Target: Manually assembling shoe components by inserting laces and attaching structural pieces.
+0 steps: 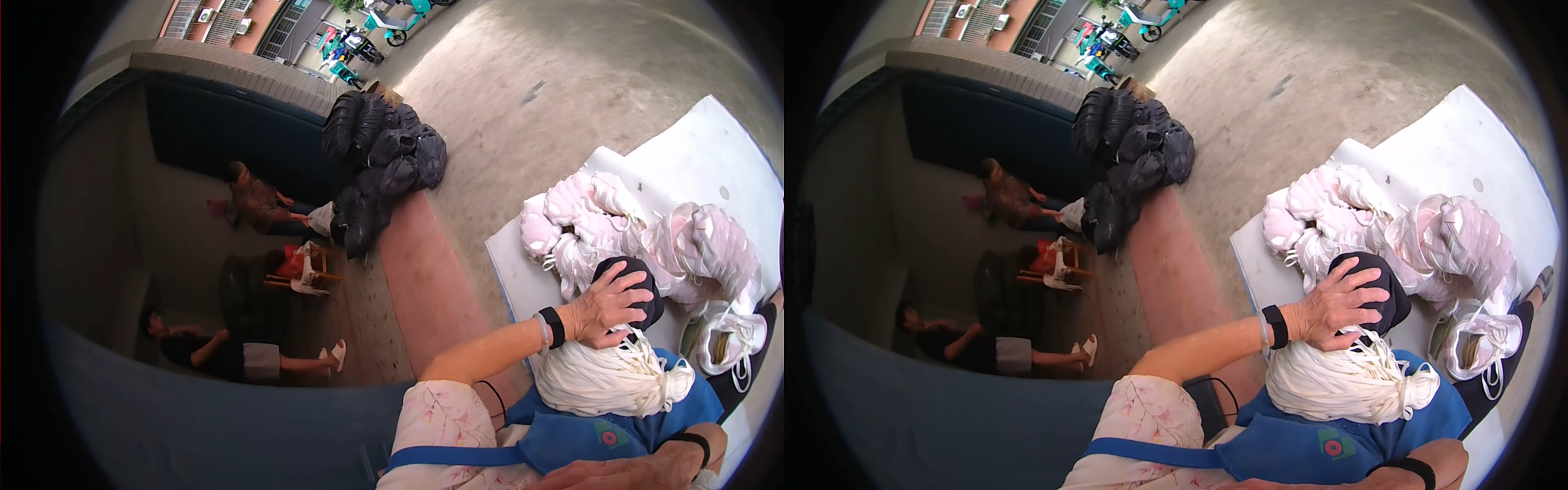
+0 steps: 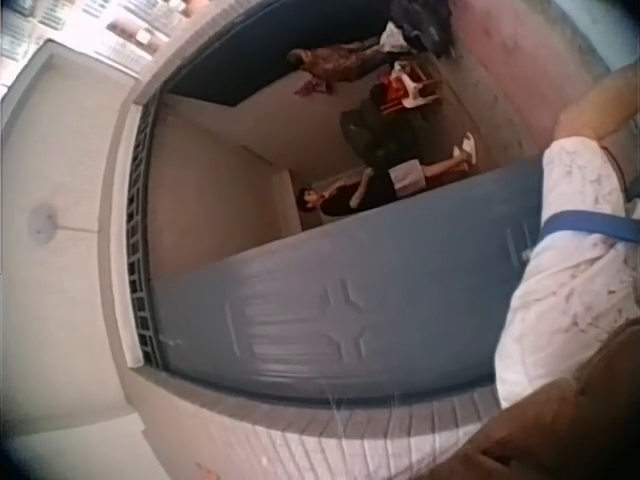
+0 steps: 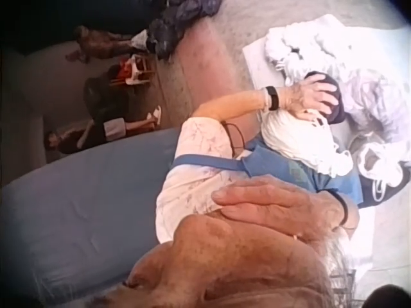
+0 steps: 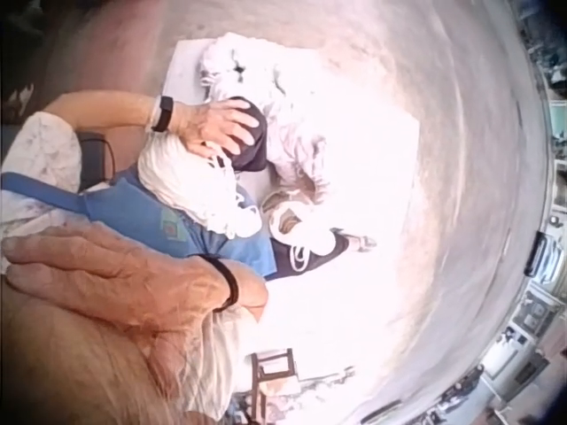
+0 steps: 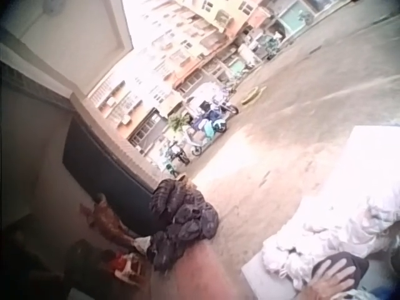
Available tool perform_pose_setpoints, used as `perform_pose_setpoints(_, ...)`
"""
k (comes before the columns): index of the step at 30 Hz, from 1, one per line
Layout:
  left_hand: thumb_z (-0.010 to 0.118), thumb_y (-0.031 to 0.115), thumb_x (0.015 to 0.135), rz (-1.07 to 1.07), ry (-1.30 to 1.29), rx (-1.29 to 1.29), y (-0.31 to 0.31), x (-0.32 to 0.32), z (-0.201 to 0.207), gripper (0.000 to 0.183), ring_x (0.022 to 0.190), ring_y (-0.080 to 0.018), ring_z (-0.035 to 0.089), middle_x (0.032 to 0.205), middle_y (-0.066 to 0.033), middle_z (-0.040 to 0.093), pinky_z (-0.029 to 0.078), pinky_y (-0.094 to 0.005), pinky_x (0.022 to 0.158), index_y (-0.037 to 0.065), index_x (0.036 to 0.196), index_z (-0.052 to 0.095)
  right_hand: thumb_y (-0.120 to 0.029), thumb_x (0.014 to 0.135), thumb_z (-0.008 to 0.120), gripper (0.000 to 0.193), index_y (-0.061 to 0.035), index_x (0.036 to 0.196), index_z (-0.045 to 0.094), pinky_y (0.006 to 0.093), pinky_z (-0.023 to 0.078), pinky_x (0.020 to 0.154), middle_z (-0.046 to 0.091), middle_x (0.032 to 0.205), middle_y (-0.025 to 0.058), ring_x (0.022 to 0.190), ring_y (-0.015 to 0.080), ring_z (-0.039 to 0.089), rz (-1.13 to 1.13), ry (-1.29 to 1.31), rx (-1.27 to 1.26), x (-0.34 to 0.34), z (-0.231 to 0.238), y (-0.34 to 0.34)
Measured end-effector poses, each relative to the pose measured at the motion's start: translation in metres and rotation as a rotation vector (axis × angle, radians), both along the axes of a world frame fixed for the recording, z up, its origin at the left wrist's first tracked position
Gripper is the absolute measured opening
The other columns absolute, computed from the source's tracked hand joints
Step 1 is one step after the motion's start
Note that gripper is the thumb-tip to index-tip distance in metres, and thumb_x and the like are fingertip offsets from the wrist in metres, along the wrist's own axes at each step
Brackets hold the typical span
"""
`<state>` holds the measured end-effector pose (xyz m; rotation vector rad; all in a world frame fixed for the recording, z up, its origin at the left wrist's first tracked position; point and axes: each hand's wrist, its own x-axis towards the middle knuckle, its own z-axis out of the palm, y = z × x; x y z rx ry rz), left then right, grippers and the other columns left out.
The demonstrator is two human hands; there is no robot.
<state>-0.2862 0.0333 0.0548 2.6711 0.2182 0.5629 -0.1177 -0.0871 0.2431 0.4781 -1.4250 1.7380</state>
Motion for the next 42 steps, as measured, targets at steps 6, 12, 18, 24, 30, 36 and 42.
perform_pose_setpoints(6,0.066,0.022,0.063,-0.003,0.008,0.005,0.001,0.0,-0.001,0.038,0.133,-0.0363,0.036,0.13,-0.0103,0.051,0.018,-0.0594,0.111,0.014,0.1,0.061,-0.081,0.081,0.037,0.111,0.0068,0.147,0.021,0.0431,0.024,0.113,0.034,0.146,0.027,0.137,0.0363,0.035,0.053,0.032,0.049,-0.016,0.0,0.002)
perform_pose_setpoints(12,0.067,0.023,0.063,0.002,0.012,0.015,0.002,0.0,-0.003,0.039,0.132,-0.0358,0.037,0.13,-0.0095,0.051,0.018,-0.0594,0.111,0.014,0.1,0.062,-0.091,0.066,0.043,0.129,0.0067,0.147,0.02,0.0417,0.027,0.112,0.036,0.145,0.0238,0.134,0.0324,0.039,0.54,0.166,-0.584,-0.03,0.017,-0.014)
perform_pose_setpoints(18,0.067,0.024,0.064,-0.004,-0.001,0.014,0.002,0.002,-0.004,0.037,0.132,-0.0353,0.038,0.131,-0.0089,0.051,0.019,-0.0585,0.111,0.015,0.101,0.062,-0.074,0.076,0.049,0.106,0.0066,0.142,0.032,0.0369,0.03,0.11,0.048,0.135,0.023,0.128,0.0287,0.046,0.954,0.167,-0.704,-0.016,0.033,0.018)
perform_pose_setpoints(24,0.066,0.024,0.065,0.01,0.003,0.036,0.002,-0.001,-0.003,0.037,0.132,-0.0352,0.038,0.131,-0.0085,0.051,0.019,-0.0582,0.111,0.015,0.101,0.062,-0.059,0.093,0.045,0.08,0.008,0.138,0.041,0.0365,0.033,0.109,0.053,0.13,0.0236,0.12,0.0273,0.053,0.472,0.113,-0.549,-0.019,0.007,-0.013)
perform_pose_setpoints(30,0.066,0.023,0.065,0.001,-0.02,0.018,0.001,0.002,-0.003,0.038,0.132,-0.0353,0.038,0.13,-0.0089,0.051,0.019,-0.0588,0.111,0.014,0.101,0.062,-0.07,0.086,0.049,0.099,0.0095,0.142,0.03,0.0443,0.039,0.104,0.05,0.128,0.0291,0.116,0.0356,0.055,0.37,0.242,-0.381,-0.023,-0.003,-0.014)
perform_pose_setpoints(36,0.066,0.022,0.063,0.005,-0.016,-0.001,0.002,0.0,-0.005,0.038,0.132,-0.0355,0.038,0.131,-0.0092,0.052,0.019,-0.0595,0.111,0.014,0.1,0.062,-0.07,0.085,0.049,0.1,0.0097,0.142,0.029,0.0453,0.039,0.103,0.05,0.128,0.03,0.115,0.0365,0.055,0.371,0.275,-0.487,-0.02,-0.009,-0.019)
perform_pose_setpoints(42,0.066,0.023,0.063,-0.005,-0.008,-0.009,0.004,-0.001,-0.004,0.038,0.133,-0.0357,0.037,0.131,-0.0094,0.052,0.018,-0.0596,0.111,0.014,0.1,0.062,-0.071,0.085,0.05,0.101,0.0099,0.142,0.028,0.0463,0.04,0.102,0.049,0.127,0.0309,0.115,0.0375,0.055,0.368,0.306,-0.582,-0.018,0.001,-0.009)
